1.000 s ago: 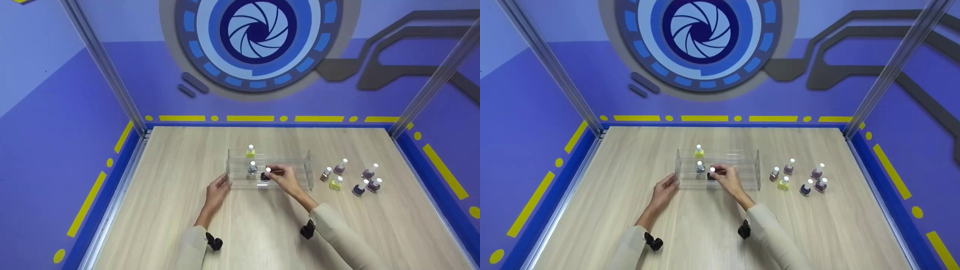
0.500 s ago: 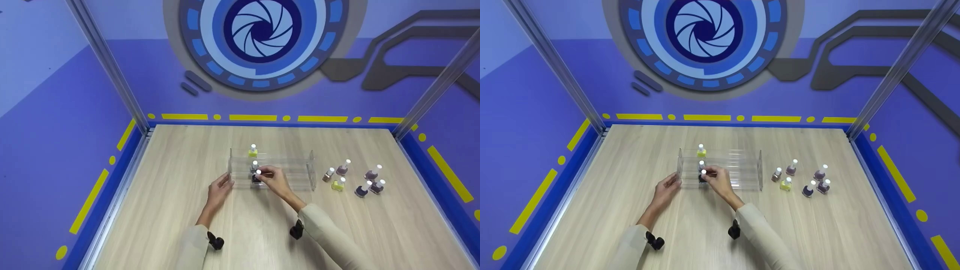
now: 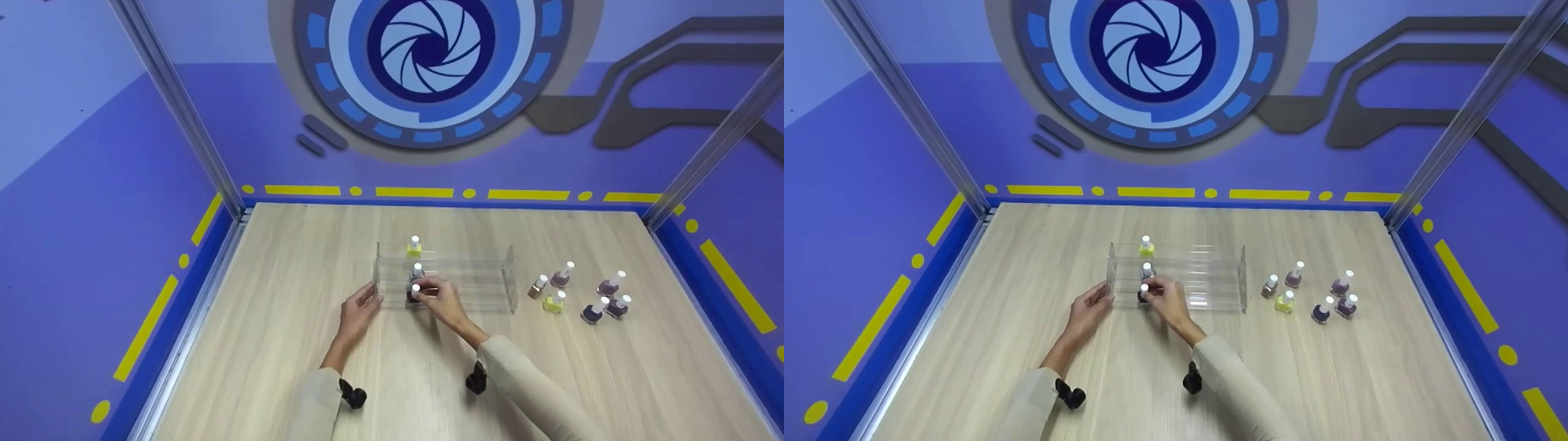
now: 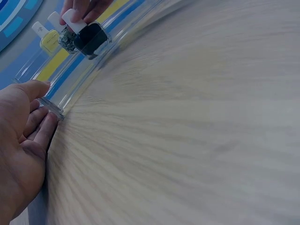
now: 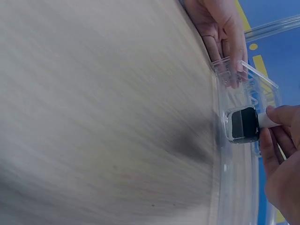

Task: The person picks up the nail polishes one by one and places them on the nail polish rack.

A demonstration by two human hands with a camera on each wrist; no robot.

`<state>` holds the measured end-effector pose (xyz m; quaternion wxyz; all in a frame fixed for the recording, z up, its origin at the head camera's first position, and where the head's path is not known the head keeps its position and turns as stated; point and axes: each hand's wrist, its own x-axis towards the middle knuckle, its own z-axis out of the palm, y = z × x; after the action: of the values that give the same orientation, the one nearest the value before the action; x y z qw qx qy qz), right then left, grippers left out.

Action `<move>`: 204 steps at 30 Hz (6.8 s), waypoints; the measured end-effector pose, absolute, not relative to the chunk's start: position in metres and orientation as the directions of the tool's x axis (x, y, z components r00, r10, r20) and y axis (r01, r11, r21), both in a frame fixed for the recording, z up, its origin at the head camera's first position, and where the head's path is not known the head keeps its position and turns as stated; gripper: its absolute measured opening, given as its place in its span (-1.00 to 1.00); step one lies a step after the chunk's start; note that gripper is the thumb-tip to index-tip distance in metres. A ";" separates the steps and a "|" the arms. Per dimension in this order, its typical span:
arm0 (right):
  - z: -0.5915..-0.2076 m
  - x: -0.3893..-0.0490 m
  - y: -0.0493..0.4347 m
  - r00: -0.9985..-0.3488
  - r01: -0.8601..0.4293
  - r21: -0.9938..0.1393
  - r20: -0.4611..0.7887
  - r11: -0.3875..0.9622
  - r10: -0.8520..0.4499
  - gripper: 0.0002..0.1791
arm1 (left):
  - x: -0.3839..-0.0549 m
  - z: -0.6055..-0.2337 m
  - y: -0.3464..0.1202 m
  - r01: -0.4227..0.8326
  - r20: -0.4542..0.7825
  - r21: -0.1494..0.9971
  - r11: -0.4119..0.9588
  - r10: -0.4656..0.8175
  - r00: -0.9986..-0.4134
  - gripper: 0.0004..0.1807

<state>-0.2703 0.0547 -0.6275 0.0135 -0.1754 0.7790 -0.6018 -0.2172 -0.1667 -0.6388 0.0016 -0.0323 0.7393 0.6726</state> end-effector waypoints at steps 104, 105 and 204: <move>-0.628 -0.247 0.396 -0.844 0.130 -0.913 0.104 0.388 0.527 -0.59 | -0.222 -0.653 -0.166 -0.017 -0.012 0.997 0.070 -0.071 -0.997 -0.43; -0.627 -0.246 0.397 -0.842 0.133 -0.914 0.099 0.382 0.530 -0.59 | -0.220 -0.650 -0.166 -0.014 -0.009 0.997 0.077 -0.067 -0.998 -0.43; -0.526 -0.320 0.179 -0.968 -0.244 -0.894 0.247 0.375 -0.041 -0.70 | -0.234 -0.673 -0.175 -0.069 -0.071 0.997 -0.033 -0.062 -0.996 -0.36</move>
<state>-0.3204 0.1792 -0.5264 -0.0918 -0.0866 0.8242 -0.5521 -0.2337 -0.1750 -0.6735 0.0023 -0.0470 0.6954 0.7171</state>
